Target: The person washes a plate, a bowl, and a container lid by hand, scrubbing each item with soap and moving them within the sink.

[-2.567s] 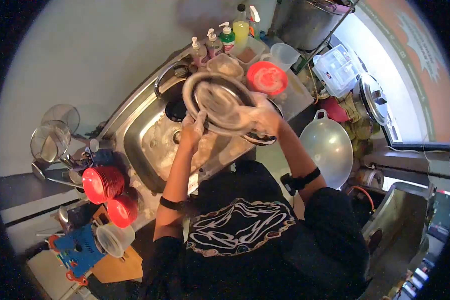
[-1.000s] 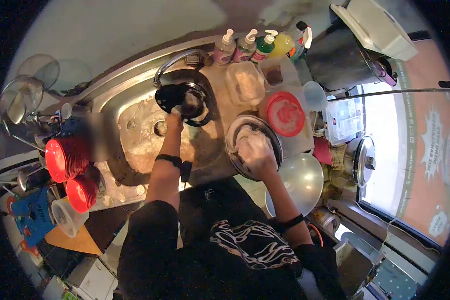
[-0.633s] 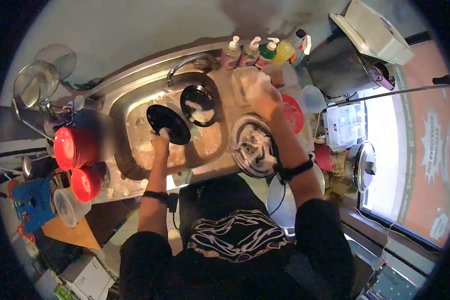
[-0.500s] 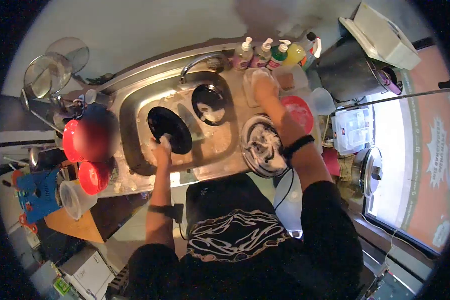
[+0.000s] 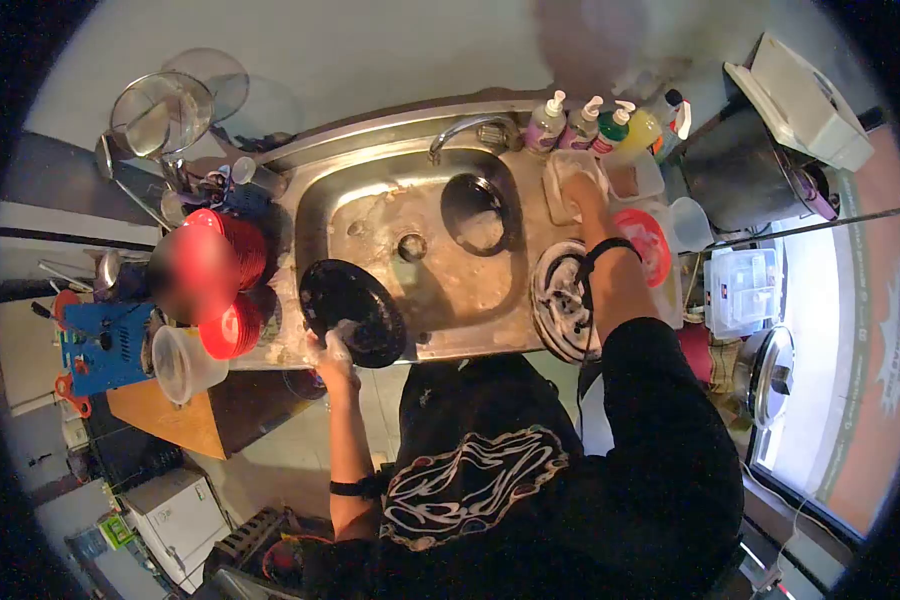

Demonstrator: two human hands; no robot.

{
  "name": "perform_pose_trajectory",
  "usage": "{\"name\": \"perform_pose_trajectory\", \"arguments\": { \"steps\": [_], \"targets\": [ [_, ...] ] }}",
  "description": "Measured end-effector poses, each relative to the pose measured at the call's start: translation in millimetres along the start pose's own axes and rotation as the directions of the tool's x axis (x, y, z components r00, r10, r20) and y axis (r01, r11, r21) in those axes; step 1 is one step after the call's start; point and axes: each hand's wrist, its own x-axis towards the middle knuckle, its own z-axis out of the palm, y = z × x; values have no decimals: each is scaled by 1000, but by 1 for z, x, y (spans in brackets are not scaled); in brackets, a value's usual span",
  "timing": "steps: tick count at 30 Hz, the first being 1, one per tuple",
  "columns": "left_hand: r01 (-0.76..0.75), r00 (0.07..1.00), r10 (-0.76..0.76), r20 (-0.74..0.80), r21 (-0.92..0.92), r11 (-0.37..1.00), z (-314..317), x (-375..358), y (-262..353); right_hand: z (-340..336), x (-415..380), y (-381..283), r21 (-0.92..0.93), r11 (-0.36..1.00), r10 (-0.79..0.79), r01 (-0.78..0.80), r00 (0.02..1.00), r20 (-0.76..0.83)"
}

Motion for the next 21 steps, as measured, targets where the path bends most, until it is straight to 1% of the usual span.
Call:
{"name": "perform_pose_trajectory", "arguments": {
  "steps": [1,2,4,5,7,8,9,11,12,13,14,15,16,17,18,19,20,21],
  "targets": [
    [0,999,-1,-46,-13,1000,-1,2,0,-3,-1,1,6,1000,1,-1,1000,-8],
    [-8,999,7,-49,-16,1000,-2,6,0,-6,0,2,14,1000,5,-4,1000,-21],
    [37,999,-33,24,-195,980,0,6,11,-21,-1,0,43,999,13,-10,998,-60],
    [39,999,-35,21,-195,980,-1,7,17,-30,-1,1,63,998,19,-13,995,-96],
    [235,972,-208,113,-350,907,0,9,25,-58,-5,-5,105,994,35,-14,980,-198],
    [305,947,-245,209,-336,891,-7,27,1,-76,-10,-12,129,992,42,-7,962,-271],
    [307,946,-247,210,-337,890,-4,29,-4,-97,-16,-23,159,987,47,10,934,-353],
    [376,909,-223,352,-465,801,7,38,-3,-143,-31,-58,203,976,41,84,836,-547],
    [432,889,-282,362,-454,779,28,29,22,-167,-42,-82,212,968,30,132,782,-623],
    [480,871,-344,351,-454,751,40,36,17,-204,-62,-114,260,948,34,182,757,-653],
    [515,845,-334,418,-466,720,53,35,26,-233,-76,-152,305,924,43,230,730,-682],
    [552,814,-321,485,-471,688,67,30,38,-226,-74,-171,115,964,-78,239,670,-738],
    [545,805,-309,507,-423,724,80,19,60,-212,-72,-188,92,953,-118,289,634,-764],
    [535,794,-300,530,-374,757,91,14,77,-229,-79,-207,-29,973,-173,228,644,-745],
    [415,847,-229,479,-330,848,103,27,60,-222,-74,-217,-88,972,-211,217,645,-735],
    [454,811,-211,546,-359,816,113,31,61,-204,-61,-223,-66,973,-199,222,659,-726],
    [340,869,-194,456,-263,903,124,40,54,-197,-56,-227,180,935,-109,306,729,-676],
    [223,918,-156,365,-149,963,131,41,57,-195,-55,-230,420,835,-38,356,798,-601]
  ]
}}
